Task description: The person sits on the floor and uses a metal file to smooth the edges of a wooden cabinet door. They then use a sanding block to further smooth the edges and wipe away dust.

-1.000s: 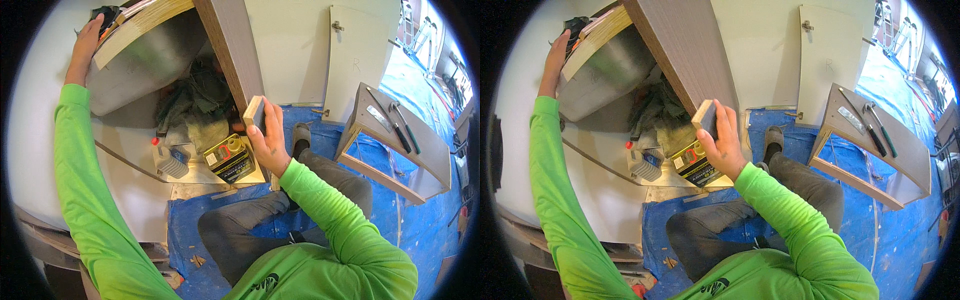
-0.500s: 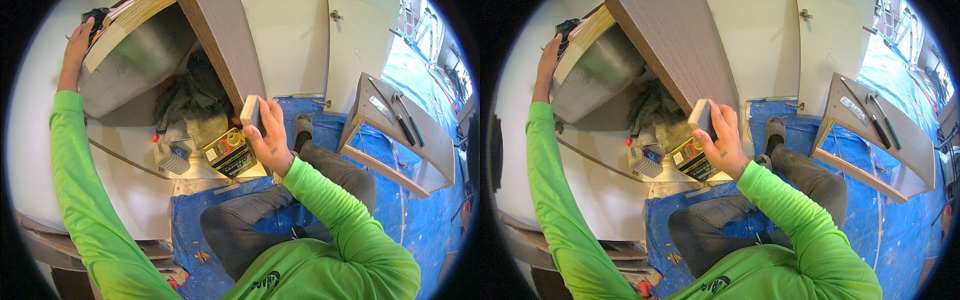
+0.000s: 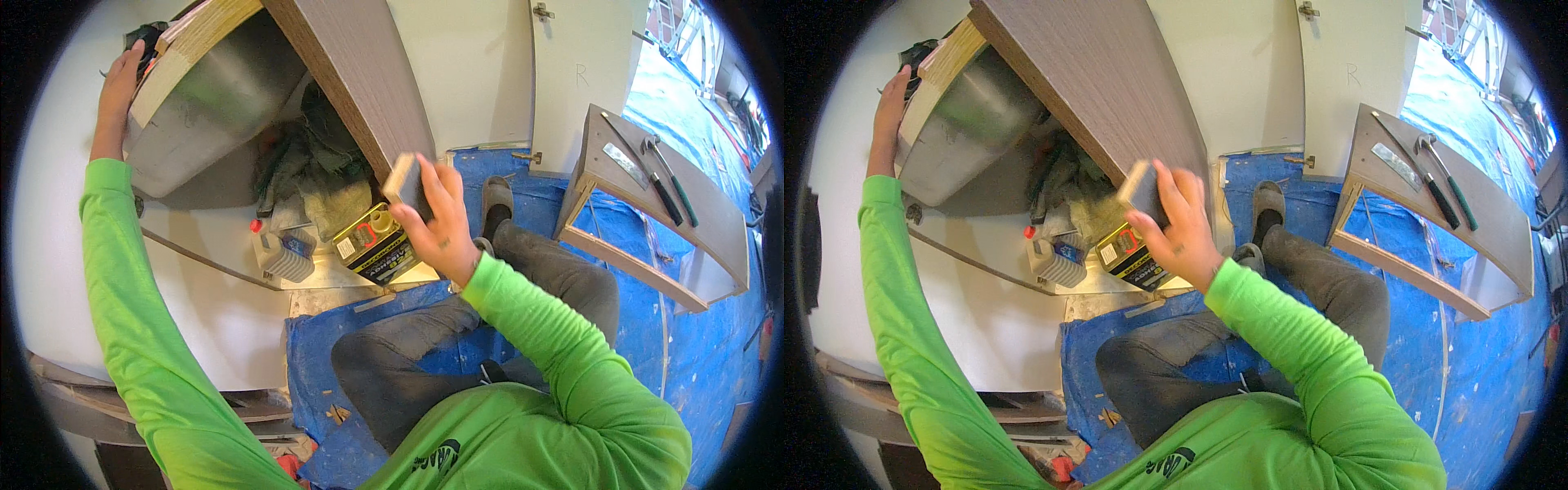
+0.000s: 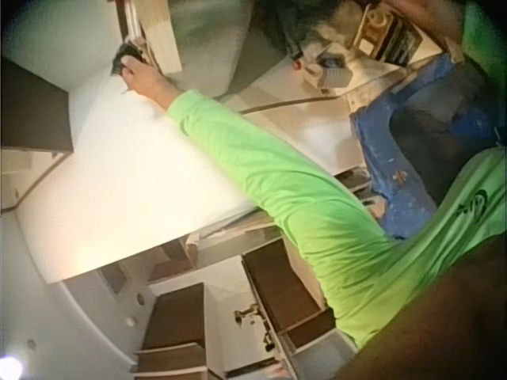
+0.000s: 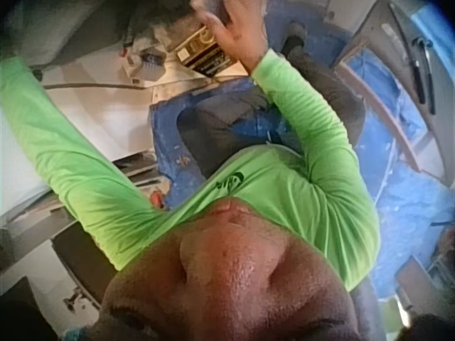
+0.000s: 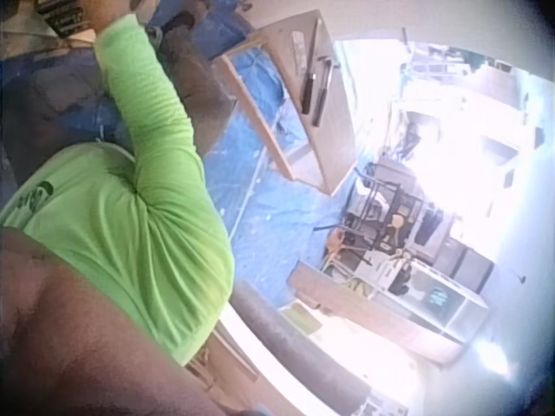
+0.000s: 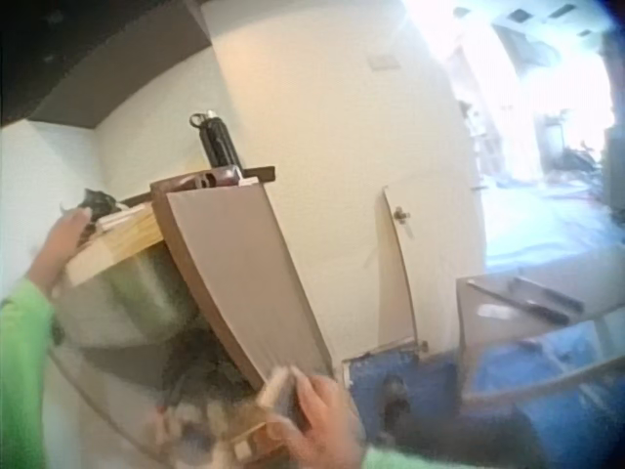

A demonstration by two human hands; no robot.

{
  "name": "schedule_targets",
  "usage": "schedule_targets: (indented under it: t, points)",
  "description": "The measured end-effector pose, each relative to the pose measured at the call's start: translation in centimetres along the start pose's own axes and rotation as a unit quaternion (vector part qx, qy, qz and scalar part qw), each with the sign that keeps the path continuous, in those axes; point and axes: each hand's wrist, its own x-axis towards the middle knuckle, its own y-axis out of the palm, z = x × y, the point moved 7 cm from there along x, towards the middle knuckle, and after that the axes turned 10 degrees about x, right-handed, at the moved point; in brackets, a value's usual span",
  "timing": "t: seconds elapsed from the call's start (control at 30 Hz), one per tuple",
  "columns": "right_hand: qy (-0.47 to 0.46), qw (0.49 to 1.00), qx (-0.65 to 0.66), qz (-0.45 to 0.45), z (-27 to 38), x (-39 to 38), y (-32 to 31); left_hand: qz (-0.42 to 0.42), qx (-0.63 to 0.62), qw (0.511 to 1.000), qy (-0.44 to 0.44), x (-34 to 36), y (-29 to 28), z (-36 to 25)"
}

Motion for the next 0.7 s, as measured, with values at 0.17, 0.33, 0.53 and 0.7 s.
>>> schedule_targets:
  t: [0.17, 0.33, 0.53, 0.7]
  points:
    - [-0.069, 0.997, 0.021, -0.042, 4.6, 7.8, 0.9, 0.024, 0.012, 1.000, -0.004, 0.7, -0.5, 1.7]
    - [0.016, 1.000, -0.002, 0.012, -0.8, -0.3, -0.4, 0.001, 0.000, 1.000, -0.002, -0.3, 0.2, -0.6]
    - [0.148, 0.983, 0.104, -0.023, -3.0, -5.6, -3.5, -0.205, 0.106, 0.967, 0.106, -0.9, -5.4, 0.2]
    - [0.306, 0.898, 0.307, -0.078, -4.0, -5.4, -6.8, -0.371, 0.079, 0.905, 0.192, -19.0, -3.4, -14.8]
